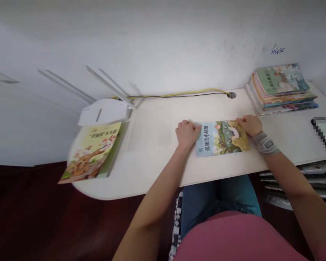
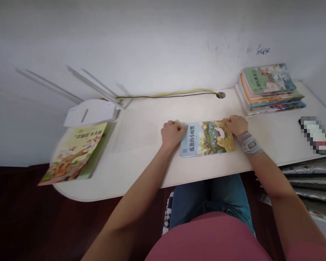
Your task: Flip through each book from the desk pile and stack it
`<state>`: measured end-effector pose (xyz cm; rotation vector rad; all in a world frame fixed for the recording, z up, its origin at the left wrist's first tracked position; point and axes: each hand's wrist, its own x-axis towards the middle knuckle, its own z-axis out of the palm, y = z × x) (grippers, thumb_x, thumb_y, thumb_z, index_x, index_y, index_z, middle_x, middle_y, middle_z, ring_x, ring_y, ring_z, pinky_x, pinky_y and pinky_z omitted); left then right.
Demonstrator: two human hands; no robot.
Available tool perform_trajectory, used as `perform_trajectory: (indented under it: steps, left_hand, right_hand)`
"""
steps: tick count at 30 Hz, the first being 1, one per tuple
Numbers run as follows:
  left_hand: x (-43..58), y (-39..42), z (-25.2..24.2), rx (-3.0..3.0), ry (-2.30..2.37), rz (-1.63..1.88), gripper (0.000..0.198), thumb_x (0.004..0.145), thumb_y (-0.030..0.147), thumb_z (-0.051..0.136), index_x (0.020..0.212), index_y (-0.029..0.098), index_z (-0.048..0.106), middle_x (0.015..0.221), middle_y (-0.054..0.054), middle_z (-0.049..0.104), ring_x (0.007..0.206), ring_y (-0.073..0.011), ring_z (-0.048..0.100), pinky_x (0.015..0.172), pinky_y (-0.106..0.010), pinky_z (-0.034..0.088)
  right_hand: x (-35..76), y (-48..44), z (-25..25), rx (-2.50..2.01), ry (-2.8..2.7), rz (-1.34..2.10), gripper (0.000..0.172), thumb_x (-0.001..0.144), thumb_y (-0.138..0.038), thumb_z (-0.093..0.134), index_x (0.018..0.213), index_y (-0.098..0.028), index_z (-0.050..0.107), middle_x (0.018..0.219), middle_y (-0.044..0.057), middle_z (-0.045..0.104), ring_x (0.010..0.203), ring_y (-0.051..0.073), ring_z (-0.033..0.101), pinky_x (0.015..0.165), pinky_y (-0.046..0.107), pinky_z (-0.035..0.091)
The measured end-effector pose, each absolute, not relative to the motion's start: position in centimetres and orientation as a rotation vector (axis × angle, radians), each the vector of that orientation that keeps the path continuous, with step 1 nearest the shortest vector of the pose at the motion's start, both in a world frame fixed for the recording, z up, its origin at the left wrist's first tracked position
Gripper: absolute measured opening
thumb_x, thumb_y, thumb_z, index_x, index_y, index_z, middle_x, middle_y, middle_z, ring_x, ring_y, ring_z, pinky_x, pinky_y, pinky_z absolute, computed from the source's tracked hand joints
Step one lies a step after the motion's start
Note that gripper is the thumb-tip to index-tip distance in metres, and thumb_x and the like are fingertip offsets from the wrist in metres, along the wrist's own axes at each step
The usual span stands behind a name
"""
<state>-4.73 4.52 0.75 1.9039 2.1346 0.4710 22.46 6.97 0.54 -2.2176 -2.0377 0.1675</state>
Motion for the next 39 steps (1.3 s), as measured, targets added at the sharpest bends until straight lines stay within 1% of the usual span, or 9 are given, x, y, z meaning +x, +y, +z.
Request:
perform_trajectory:
  steps: [5,8,11,16,22,27,31,35,39]
  left_hand:
    - [-4.2,4.1,0.3,2.180,2.032,0.549,0.040,0.090,0.029,0.046,0.130,0.024,0.053,0.136,-0.011,0.049,0.122,-0.0269,0.044,0.099,-0.042,0.039]
    - [-3.8,4.3,0.1,2.431,1.804,0.383,0.044,0.094,0.019,0.035,0.130,0.033,0.056,0.140,-0.004,0.049,0.127,-0.0257,0.038,0.102,-0.041,0.036]
    - [-3.6,4.6,0.2,2.503,1.742,0.258,0.043,0.094,0.021,0.034,0.128,0.032,0.059,0.133,-0.006,0.055,0.122,-0.0279,0.042,0.097,-0.043,0.040]
    - [-3.4,4.4,0.1,2.486,1.805,0.262,0.043,0.093,0.023,0.035,0.128,0.032,0.059,0.127,-0.009,0.057,0.114,-0.0272,0.048,0.091,-0.041,0.043]
    - [-3.5,4.5,-0.1,2.434,1.832,0.286,0.047,0.092,0.017,0.032,0.129,0.032,0.058,0.123,-0.009,0.057,0.111,-0.0254,0.051,0.090,-0.038,0.043]
    - [-3.1,4.7,0.0,2.434,1.847,0.311,0.045,0.093,0.019,0.030,0.124,0.027,0.061,0.117,-0.012,0.059,0.106,-0.0268,0.053,0.085,-0.037,0.044]
    - [-2.2,5.3,0.2,2.378,1.964,0.351,0.041,0.095,0.036,0.032,0.112,0.015,0.064,0.110,-0.018,0.060,0.108,-0.0320,0.053,0.090,-0.044,0.041]
    - [-1.9,7.0,0.9,1.992,1.931,0.574,0.033,0.085,0.045,0.052,0.079,0.015,0.066,0.098,-0.019,0.065,0.109,-0.0357,0.055,0.095,-0.047,0.037]
    - [-3.0,7.7,1.8,1.665,1.792,0.695,0.033,0.078,0.044,0.060,0.057,0.018,0.056,0.071,-0.011,0.065,0.091,-0.0302,0.062,0.083,-0.040,0.045]
  right_hand:
    - [22.9,6.6,0.7,-2.075,-2.003,-0.012,0.052,0.087,-0.054,0.048,0.117,-0.013,0.061,0.106,0.018,0.067,0.095,0.030,0.061,0.077,0.039,0.045]
    - [20.8,5.7,1.1,-1.670,-2.350,-0.194,0.044,0.093,-0.033,0.045,0.133,-0.016,0.050,0.136,0.016,0.053,0.122,0.032,0.047,0.098,0.044,0.036]
    - [16.6,4.7,1.4,-1.340,-2.701,-0.127,0.040,0.097,-0.023,0.034,0.134,-0.019,0.050,0.145,0.008,0.047,0.135,0.026,0.037,0.110,0.044,0.025]
    - [13.9,4.3,0.8,-1.389,-2.744,-0.062,0.057,0.097,-0.045,0.034,0.140,-0.008,0.042,0.146,0.015,0.045,0.135,0.024,0.039,0.110,0.036,0.029]
    - [22.4,4.6,-0.5,-1.611,-2.618,-0.094,0.061,0.096,-0.041,0.034,0.137,0.003,0.041,0.145,0.026,0.041,0.136,0.031,0.037,0.108,0.043,0.032]
    - [22.4,2.6,-1.1,-1.771,-2.415,-0.218,0.066,0.094,-0.049,0.036,0.137,0.001,0.043,0.146,0.027,0.038,0.138,0.035,0.033,0.108,0.051,0.029]
    - [20.4,1.2,-1.9,-1.732,-2.412,-0.105,0.069,0.093,-0.050,0.038,0.139,0.001,0.040,0.147,0.026,0.037,0.139,0.034,0.032,0.107,0.046,0.032]
    - [20.4,1.0,-2.4,-1.723,-2.360,-0.056,0.068,0.092,-0.049,0.040,0.139,0.001,0.040,0.147,0.025,0.037,0.139,0.032,0.032,0.110,0.044,0.030]
    - [20.8,1.2,-2.5,-1.707,-2.348,-0.029,0.067,0.093,-0.050,0.039,0.140,-0.002,0.040,0.148,0.023,0.038,0.139,0.031,0.032,0.111,0.043,0.029]
